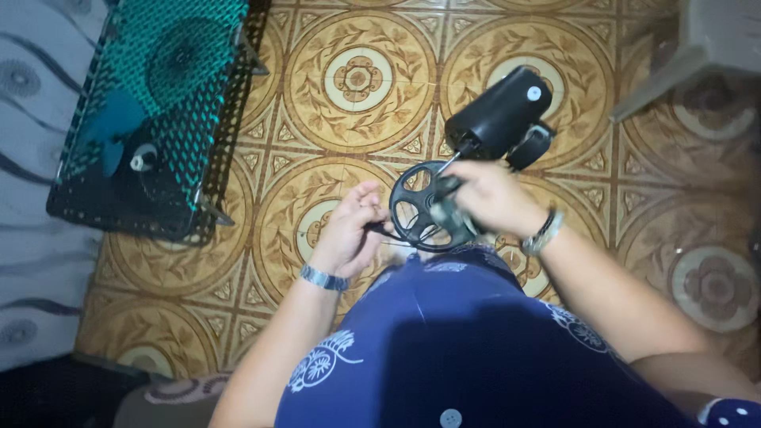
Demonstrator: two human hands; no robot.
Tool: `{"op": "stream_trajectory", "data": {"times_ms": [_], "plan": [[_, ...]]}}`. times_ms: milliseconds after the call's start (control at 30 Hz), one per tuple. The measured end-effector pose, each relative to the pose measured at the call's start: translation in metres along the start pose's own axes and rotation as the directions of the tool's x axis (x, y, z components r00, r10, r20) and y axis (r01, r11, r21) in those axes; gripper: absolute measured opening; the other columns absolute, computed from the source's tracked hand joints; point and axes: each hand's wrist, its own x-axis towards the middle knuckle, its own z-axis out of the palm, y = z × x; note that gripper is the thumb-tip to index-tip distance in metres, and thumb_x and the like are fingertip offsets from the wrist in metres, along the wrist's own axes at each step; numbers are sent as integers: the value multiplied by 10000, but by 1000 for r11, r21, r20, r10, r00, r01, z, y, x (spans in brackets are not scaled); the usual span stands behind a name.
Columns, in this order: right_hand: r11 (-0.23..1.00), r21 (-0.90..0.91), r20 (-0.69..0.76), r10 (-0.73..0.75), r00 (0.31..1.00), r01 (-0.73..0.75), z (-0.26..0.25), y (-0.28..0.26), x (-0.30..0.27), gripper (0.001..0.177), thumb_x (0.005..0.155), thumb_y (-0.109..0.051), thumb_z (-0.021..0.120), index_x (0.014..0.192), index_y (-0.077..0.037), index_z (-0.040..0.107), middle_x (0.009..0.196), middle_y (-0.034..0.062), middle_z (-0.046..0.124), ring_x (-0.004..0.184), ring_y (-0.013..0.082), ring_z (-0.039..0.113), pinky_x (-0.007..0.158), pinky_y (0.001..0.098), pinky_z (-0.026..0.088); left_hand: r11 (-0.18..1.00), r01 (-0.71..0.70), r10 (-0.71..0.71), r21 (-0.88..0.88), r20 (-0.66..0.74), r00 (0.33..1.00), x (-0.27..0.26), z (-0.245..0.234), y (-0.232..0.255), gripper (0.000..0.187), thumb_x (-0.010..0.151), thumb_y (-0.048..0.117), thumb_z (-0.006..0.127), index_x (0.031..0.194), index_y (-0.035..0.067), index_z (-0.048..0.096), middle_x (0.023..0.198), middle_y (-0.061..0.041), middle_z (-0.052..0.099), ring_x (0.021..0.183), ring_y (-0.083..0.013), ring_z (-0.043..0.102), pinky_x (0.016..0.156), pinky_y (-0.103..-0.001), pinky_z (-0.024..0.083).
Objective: The person assembles a table fan by attaching the motor housing, cage, blade, and securing the components with a nut. The person handles the fan parts and uses a cloth to wipe the motor housing during assembly.
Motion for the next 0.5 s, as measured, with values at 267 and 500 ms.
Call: {"op": "stream_trajectory", "data": {"times_ms": [267,500], "plan": [[882,-468,262,198,945,-55,75,34,-35,475,888,-444,713,1246,-133,678,965,184,743,911,340,713,824,434,559,968,-54,125,-244,288,949,-45,71,63,383,911,-84,574,1259,69,529,1008,-27,546,909,-160,549,844,-321,463],[698,-528,-457,248,854,-485,-27,75,-80,373,879,-330,661,1204,-160,724,1070,195,719,937,390,701,836,488,561,876,-375,427,-302,126,895,-63,3,121,388,910,-90,599,1244,104,564,961,-31,540,881,-153,488,891,-299,442]]}}
